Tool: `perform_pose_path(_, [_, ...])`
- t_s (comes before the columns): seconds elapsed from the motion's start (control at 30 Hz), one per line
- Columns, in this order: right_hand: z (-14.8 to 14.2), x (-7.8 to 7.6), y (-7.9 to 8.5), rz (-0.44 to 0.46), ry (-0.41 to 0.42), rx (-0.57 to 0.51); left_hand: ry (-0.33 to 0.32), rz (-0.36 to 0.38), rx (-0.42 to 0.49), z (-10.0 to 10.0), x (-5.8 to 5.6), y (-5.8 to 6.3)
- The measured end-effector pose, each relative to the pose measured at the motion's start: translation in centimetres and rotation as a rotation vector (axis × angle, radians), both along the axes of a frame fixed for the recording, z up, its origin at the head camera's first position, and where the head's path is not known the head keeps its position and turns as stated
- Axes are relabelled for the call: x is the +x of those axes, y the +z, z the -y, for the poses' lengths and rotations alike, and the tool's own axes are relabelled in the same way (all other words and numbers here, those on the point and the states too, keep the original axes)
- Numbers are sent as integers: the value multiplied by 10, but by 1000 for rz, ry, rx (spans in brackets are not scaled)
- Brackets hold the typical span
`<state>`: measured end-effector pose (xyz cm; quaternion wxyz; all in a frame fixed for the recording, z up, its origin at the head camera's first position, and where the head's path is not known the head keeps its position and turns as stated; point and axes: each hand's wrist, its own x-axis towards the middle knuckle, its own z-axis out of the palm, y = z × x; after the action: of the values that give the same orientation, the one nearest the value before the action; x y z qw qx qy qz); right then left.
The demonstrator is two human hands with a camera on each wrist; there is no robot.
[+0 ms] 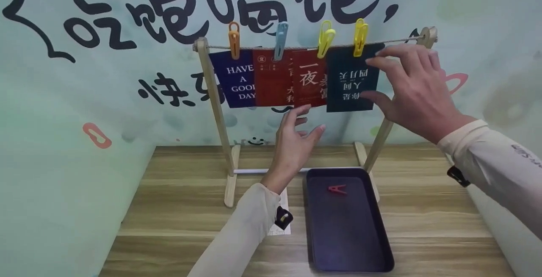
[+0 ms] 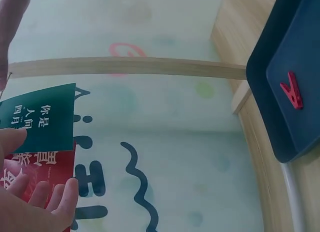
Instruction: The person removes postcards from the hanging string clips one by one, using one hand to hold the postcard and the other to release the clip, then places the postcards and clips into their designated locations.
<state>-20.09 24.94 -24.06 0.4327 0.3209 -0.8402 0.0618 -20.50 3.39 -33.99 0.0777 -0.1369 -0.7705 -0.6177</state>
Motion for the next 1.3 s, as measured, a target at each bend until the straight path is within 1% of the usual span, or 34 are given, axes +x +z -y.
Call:
perform_pose_path(0.13, [0, -6, 19, -2, 3, 60, -8, 20, 3, -7, -4, 3])
perform_pose_path(0.27, [-3, -13, 41, 23, -52, 113, -15, 29, 3, -15, -10, 9])
perform_pose_path(0.37, [-1, -17, 55, 98, -116, 132, -29, 40, 21, -21, -14, 13])
perform_pose_path(0.53, [10, -23, 72, 303, -229, 146, -6, 34, 78, -26, -16, 17])
perform_pose_path(0.63, [16, -27, 78, 392, -270, 166, 8, 26, 81, -29, -18, 18])
perform_pose_path(0.77, [21, -31, 85, 444, -307, 215, 7, 50, 92, -34, -24, 18])
perform_pose_path(0.9, [24, -32, 90, 446, -326, 243, 4, 71, 127, -36, -29, 16])
perform_pose_path(1.07, [27, -33, 93, 452, -361, 292, -11, 97, 144, -37, -30, 12])
perform_pose_path(1.17, [27, -34, 94, 466, -379, 333, -11, 120, 135, -38, -29, 11])
perform_pose_path(1.3, [27, -33, 94, 454, -380, 387, -13, 131, 118, -40, -28, 11])
